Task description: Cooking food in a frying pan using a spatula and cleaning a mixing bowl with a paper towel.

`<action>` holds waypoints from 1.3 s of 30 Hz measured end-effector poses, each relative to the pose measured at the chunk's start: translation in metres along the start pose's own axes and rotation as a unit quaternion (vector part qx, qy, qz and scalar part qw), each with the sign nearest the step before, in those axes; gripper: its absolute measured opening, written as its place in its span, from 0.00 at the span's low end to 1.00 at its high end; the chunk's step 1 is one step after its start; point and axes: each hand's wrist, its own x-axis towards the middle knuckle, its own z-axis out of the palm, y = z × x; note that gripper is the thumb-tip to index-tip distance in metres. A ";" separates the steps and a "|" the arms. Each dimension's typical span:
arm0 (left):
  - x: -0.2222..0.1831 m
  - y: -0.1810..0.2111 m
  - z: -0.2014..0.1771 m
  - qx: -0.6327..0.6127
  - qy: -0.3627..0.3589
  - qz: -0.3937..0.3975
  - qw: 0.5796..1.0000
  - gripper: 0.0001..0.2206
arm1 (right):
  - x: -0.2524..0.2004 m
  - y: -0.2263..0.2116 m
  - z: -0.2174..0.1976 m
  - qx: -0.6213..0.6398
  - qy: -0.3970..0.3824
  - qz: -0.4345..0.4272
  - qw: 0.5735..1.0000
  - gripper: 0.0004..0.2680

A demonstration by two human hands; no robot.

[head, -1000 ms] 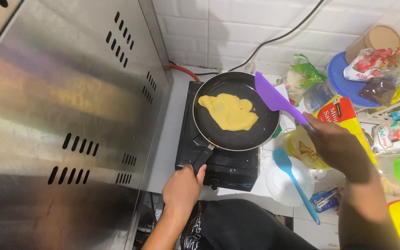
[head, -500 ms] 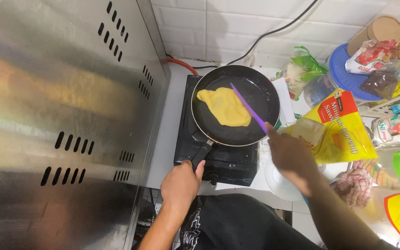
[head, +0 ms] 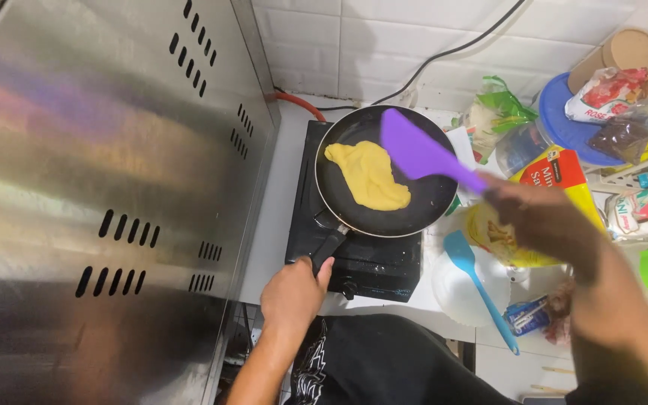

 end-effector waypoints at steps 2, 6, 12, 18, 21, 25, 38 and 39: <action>0.001 -0.004 -0.005 0.004 0.000 0.007 1.000 0.28 | 0.017 0.070 -0.055 0.401 -0.168 0.183 0.882 0.18; 0.021 -0.023 0.002 0.010 0.056 0.063 0.996 0.28 | 0.047 0.097 -0.049 0.732 -0.243 0.279 0.572 0.19; 0.016 -0.022 -0.041 -0.015 0.035 0.122 0.992 0.28 | 0.112 0.089 -0.049 0.722 -0.145 0.223 0.639 0.16; 0.018 -0.023 -0.043 -0.011 0.036 0.100 0.994 0.27 | 0.083 0.028 -0.062 0.291 0.168 0.121 0.934 0.10; 0.020 -0.023 -0.039 -0.028 0.034 0.093 0.995 0.27 | 0.067 0.024 -0.146 0.378 0.076 0.157 0.909 0.04; 0.011 -0.019 -0.051 -0.025 0.029 0.088 0.995 0.28 | 0.053 0.012 -0.137 0.374 -0.015 0.116 0.920 0.09; 0.009 -0.024 -0.043 -0.039 0.029 0.102 0.994 0.27 | 0.013 0.094 -0.087 0.681 -0.234 0.284 0.633 0.17; 0.011 -0.025 -0.037 -0.035 0.022 0.102 0.994 0.27 | 0.013 0.079 -0.078 0.732 -0.229 0.283 0.576 0.19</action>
